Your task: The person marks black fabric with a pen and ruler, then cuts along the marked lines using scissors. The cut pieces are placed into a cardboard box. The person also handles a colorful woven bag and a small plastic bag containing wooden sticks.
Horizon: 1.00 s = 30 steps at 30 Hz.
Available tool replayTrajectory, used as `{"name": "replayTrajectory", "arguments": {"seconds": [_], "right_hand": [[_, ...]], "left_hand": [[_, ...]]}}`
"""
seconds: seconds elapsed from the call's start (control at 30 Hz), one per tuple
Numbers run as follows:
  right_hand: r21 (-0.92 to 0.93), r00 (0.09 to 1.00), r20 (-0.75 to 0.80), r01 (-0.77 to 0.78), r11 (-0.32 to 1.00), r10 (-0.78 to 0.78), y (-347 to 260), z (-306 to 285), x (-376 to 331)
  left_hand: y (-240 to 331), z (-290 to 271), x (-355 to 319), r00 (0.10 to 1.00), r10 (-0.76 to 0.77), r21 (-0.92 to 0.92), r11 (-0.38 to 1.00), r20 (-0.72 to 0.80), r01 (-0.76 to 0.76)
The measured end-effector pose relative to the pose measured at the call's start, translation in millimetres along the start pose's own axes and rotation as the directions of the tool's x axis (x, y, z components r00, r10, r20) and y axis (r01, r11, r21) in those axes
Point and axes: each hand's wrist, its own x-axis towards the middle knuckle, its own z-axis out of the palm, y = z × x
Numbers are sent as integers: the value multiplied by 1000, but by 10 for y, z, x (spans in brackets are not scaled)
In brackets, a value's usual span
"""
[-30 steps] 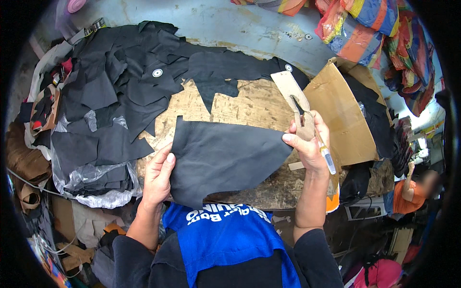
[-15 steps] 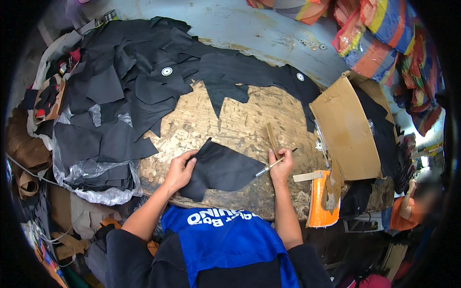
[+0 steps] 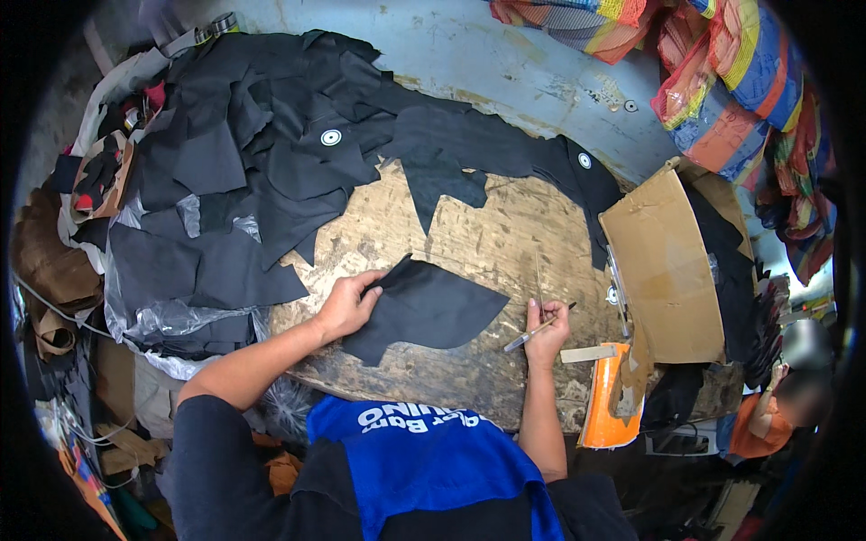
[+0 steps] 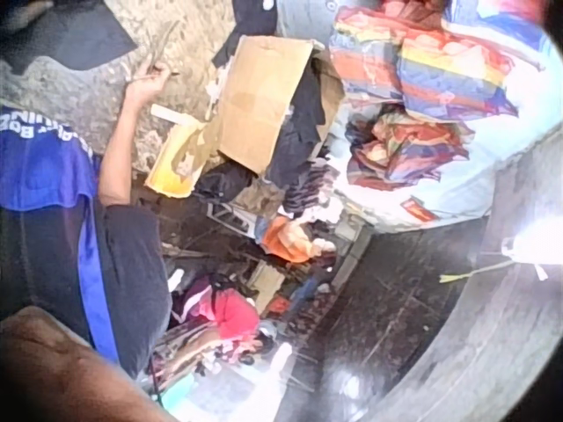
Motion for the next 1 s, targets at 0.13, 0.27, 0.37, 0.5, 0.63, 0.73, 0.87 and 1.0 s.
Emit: {"name": "replayTrajectory", "arguments": {"seconds": [0.13, 0.27, 0.37, 0.5, 0.63, 0.73, 0.87, 1.0], "right_hand": [[4, 1000, 17, 26, 1000, -26, 37, -12, 6], [12, 1000, 26, 14, 1000, -14, 25, -11, 13], [50, 1000, 22, -18, 999, 17, -28, -20, 16], [-18, 1000, 6, -14, 1000, 14, -102, -28, 16], [17, 1000, 7, -8, 1000, 8, -118, -11, 9], [53, 1000, 11, -23, 998, 22, -103, -14, 0], [-35, 999, 6, -54, 998, 54, -97, -22, 10], [21, 1000, 4, 14, 1000, -15, -81, 15, -4]], "left_hand": [[53, -184, 300, 988, 121, 8, 993, -101, -120], [161, -542, 989, 943, 33, -385, 908, -330, -167], [170, -1005, 1473, 791, -300, -661, 731, -533, -167], [-177, -1280, 1199, 483, -213, 133, 798, -849, 587], [-451, -1183, 1067, 568, -168, 360, 623, -806, 694], [-372, -1239, 1164, 565, -46, 257, 858, -824, 445], [106, -1467, 1065, 673, 50, -168, 952, -738, -255], [709, -1621, 788, 821, 67, -584, 670, -567, -458]]}}
